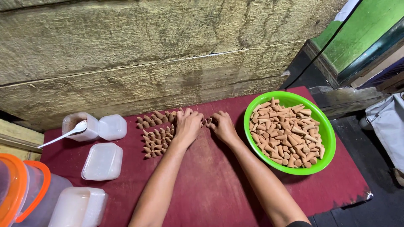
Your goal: Arranging incense cones into organized rows on a work surface.
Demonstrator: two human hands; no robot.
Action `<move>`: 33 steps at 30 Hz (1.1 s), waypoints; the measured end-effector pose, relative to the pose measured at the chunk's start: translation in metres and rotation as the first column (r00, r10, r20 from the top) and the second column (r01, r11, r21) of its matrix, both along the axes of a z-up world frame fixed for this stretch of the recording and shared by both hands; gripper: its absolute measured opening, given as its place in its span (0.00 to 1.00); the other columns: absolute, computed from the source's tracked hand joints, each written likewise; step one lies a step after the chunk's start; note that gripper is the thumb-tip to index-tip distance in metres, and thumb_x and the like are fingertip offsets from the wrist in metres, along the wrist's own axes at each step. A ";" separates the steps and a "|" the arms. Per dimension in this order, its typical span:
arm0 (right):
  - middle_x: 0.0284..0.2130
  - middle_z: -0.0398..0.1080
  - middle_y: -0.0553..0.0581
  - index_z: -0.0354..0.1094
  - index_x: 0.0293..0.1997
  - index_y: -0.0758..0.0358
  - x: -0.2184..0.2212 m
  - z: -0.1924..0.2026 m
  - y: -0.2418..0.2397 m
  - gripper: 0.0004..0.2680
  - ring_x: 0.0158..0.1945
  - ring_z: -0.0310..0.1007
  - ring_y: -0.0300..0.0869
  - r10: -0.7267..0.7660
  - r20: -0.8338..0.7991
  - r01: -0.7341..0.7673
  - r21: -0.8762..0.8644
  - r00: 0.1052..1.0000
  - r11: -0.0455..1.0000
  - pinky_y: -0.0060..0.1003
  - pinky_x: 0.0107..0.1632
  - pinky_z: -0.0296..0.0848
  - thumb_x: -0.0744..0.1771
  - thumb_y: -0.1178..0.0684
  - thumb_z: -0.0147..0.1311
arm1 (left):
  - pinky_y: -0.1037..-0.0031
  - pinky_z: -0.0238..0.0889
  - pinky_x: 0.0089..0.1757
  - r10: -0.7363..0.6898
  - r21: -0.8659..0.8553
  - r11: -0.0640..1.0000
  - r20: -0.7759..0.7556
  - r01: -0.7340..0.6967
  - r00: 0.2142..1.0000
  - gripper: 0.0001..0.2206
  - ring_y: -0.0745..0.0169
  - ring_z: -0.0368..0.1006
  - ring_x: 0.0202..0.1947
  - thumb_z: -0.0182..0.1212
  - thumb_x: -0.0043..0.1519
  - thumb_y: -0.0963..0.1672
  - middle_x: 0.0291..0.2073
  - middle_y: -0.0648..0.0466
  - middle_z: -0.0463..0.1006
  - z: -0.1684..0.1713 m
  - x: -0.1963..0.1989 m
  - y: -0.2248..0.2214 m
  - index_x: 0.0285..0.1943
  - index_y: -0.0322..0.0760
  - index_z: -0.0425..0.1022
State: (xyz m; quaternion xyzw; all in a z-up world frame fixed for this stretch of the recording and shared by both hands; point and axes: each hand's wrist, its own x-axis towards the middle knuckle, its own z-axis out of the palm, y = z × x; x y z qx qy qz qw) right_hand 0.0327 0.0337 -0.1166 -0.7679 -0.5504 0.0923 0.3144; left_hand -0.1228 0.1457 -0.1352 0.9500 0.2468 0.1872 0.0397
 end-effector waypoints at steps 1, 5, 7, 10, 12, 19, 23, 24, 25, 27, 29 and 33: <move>0.36 0.68 0.58 0.75 0.47 0.54 0.000 0.002 0.001 0.11 0.44 0.71 0.56 0.000 0.000 0.000 0.002 1.000 1.000 0.50 0.49 0.73 0.62 0.50 0.68 | 0.59 0.56 0.47 0.000 0.002 1.000 0.000 0.000 1.000 0.06 0.57 0.68 0.49 0.65 0.55 0.47 0.33 0.60 0.77 0.000 0.001 0.002 0.39 0.51 0.77; 0.34 0.68 0.58 0.75 0.45 0.54 0.000 0.002 0.003 0.09 0.43 0.71 0.56 0.017 -0.008 -0.017 0.025 1.000 1.000 0.48 0.48 0.73 0.63 0.49 0.66 | 0.60 0.54 0.47 0.001 -0.039 0.999 0.031 0.001 1.000 0.03 0.59 0.67 0.47 0.62 0.56 0.48 0.31 0.60 0.75 0.004 -0.001 0.002 0.36 0.53 0.75; 0.34 0.68 0.58 0.75 0.45 0.54 0.001 0.000 0.005 0.09 0.43 0.71 0.56 0.018 -0.008 -0.018 0.027 1.000 0.999 0.48 0.48 0.74 0.63 0.49 0.66 | 0.59 0.54 0.46 0.001 -0.045 0.999 0.037 0.000 0.999 0.04 0.58 0.67 0.47 0.63 0.56 0.48 0.30 0.60 0.75 0.009 -0.002 0.002 0.35 0.53 0.75; 0.34 0.67 0.59 0.75 0.44 0.55 0.003 -0.005 0.007 0.09 0.43 0.71 0.57 0.019 -0.008 -0.019 0.031 1.000 0.999 0.49 0.48 0.74 0.63 0.49 0.65 | 0.58 0.55 0.46 0.005 -0.049 0.999 0.037 -0.004 0.999 0.06 0.58 0.68 0.47 0.67 0.53 0.49 0.31 0.62 0.75 0.015 -0.001 0.003 0.35 0.54 0.75; 0.34 0.67 0.60 0.74 0.46 0.54 0.003 -0.005 0.007 0.10 0.44 0.71 0.57 0.019 -0.030 -0.018 0.027 0.999 0.999 0.50 0.48 0.73 0.63 0.50 0.65 | 0.57 0.55 0.46 0.012 -0.096 0.995 0.012 -0.011 1.000 0.10 0.57 0.67 0.48 0.70 0.51 0.50 0.32 0.62 0.75 0.020 -0.003 0.002 0.37 0.54 0.75; 0.41 0.68 0.59 0.70 0.56 0.51 -0.010 0.019 -0.023 0.15 0.48 0.73 0.57 0.011 -0.062 -0.004 0.113 0.998 0.994 0.50 0.52 0.75 0.64 0.55 0.64 | 0.59 0.58 0.47 0.013 -0.121 0.993 0.106 0.000 0.994 0.10 0.58 0.70 0.51 0.68 0.58 0.50 0.41 0.63 0.80 0.096 -0.041 0.007 0.47 0.54 0.79; 0.42 0.70 0.58 0.71 0.57 0.52 -0.017 0.036 -0.050 0.12 0.49 0.74 0.55 -0.001 -0.060 0.010 0.145 0.998 0.989 0.48 0.54 0.74 0.67 0.56 0.57 | 0.64 0.58 0.44 0.083 -0.050 0.996 0.182 -0.075 0.980 0.05 0.62 0.72 0.45 0.63 0.62 0.51 0.31 0.65 0.76 0.094 -0.065 0.021 0.36 0.56 0.77; 0.43 0.71 0.59 0.71 0.59 0.52 -0.017 0.038 -0.055 0.12 0.50 0.74 0.54 0.002 -0.065 0.008 0.153 0.998 0.988 0.48 0.55 0.73 0.68 0.56 0.55 | 0.64 0.57 0.44 0.088 -0.027 0.996 0.191 -0.085 0.978 0.06 0.63 0.72 0.44 0.62 0.62 0.52 0.29 0.65 0.74 0.096 -0.070 0.022 0.34 0.56 0.76; 0.43 0.71 0.59 0.71 0.59 0.52 -0.021 0.043 -0.061 0.12 0.50 0.74 0.54 0.000 -0.065 0.011 0.155 0.998 0.988 0.48 0.55 0.73 0.68 0.56 0.55 | 0.64 0.57 0.44 0.085 -0.026 0.996 0.191 -0.082 0.978 0.06 0.63 0.72 0.44 0.62 0.62 0.52 0.29 0.65 0.74 0.099 -0.073 0.019 0.34 0.56 0.76; 0.30 0.70 0.58 0.75 0.49 0.51 -0.027 0.051 -0.071 0.06 0.39 0.76 0.56 -0.026 -0.050 0.033 0.155 0.998 0.987 0.50 0.47 0.74 0.68 0.50 0.57 | 0.62 0.58 0.44 0.125 -0.068 0.991 0.179 -0.114 0.976 0.08 0.57 0.74 0.42 0.60 0.64 0.52 0.29 0.61 0.75 0.107 -0.078 0.013 0.36 0.53 0.75; 0.27 0.70 0.57 0.75 0.44 0.49 -0.026 0.043 -0.079 0.04 0.36 0.76 0.55 -0.019 -0.049 0.027 0.160 0.999 0.987 0.49 0.44 0.74 0.68 0.48 0.57 | 0.64 0.58 0.44 0.126 -0.080 0.990 0.174 -0.113 0.977 0.06 0.58 0.74 0.41 0.59 0.64 0.52 0.29 0.63 0.76 0.112 -0.077 0.004 0.37 0.56 0.74; 0.23 0.69 0.59 0.71 0.30 0.55 -0.030 0.054 -0.105 0.08 0.32 0.74 0.56 0.102 -0.122 -0.071 0.234 0.987 0.970 0.45 0.38 0.74 0.68 0.48 0.59 | 0.60 0.60 0.42 0.145 -0.093 0.987 0.214 -0.128 0.966 0.16 0.52 0.77 0.35 0.56 0.67 0.54 0.22 0.57 0.77 0.102 -0.072 -0.006 0.27 0.50 0.72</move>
